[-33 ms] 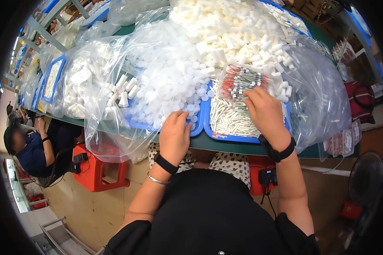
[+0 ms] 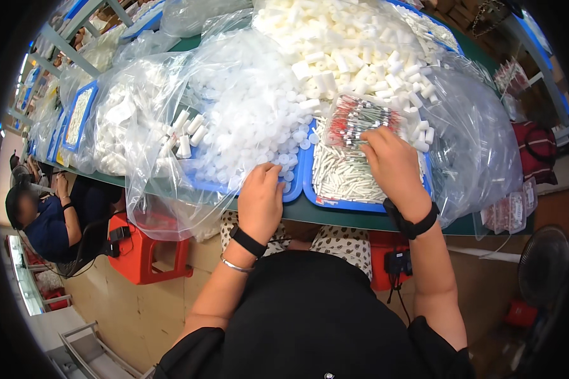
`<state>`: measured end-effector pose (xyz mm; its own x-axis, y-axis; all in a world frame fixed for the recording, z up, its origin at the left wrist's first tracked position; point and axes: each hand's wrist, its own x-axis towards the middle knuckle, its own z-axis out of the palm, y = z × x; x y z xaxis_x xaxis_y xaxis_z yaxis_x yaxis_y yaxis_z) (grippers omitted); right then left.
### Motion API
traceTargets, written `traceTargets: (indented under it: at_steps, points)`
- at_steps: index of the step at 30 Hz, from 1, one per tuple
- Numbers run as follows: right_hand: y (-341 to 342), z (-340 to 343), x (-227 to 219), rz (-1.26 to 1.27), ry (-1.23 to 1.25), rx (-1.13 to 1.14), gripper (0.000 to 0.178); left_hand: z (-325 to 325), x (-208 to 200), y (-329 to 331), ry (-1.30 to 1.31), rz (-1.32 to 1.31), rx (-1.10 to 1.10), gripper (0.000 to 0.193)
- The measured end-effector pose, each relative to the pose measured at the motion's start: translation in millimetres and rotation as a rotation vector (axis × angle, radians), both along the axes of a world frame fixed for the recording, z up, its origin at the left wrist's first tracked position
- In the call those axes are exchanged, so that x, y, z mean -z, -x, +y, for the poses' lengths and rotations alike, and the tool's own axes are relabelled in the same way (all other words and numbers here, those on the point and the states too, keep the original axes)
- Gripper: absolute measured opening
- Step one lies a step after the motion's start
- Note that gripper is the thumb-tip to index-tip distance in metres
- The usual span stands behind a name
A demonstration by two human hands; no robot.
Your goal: The person repeatedly picks up small white cylindrical plastic pieces and thin metal pins from blue trays. They insert the pins into the plastic pieces by hand and place the assembled units back onto the tray. The process is repetitive and performed one unit at a time.
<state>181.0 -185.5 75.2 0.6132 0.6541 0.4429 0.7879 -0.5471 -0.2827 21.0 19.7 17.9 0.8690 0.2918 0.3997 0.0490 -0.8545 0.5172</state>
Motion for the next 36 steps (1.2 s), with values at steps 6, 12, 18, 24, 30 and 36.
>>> traceTargets:
  at_steps: [6,12,18,24,30,36]
  points:
    - [-15,22,11,-0.096,0.131,0.009,0.007,2,4,-12,0.028,0.035,-0.036,0.029]
    - [-18,22,15,-0.182,0.182,-0.086,0.009,5,1,-15,0.058,-0.043,-0.020,0.029]
    - [-11,20,5,-0.127,0.046,-0.147,0.008,0,-1,-20,-0.044,0.084,-0.056,0.030]
    - [-8,19,0,-0.103,-0.074,-0.143,0.010,-2,0,-24,0.009,0.040,-0.082,0.013]
    - [0,13,-10,-0.081,-0.114,-0.151,0.016,-5,1,-28,0.010,0.003,-0.087,0.005]
    - [23,11,-20,0.100,-0.190,-0.127,0.022,-4,2,-25,0.050,0.018,-0.075,0.011]
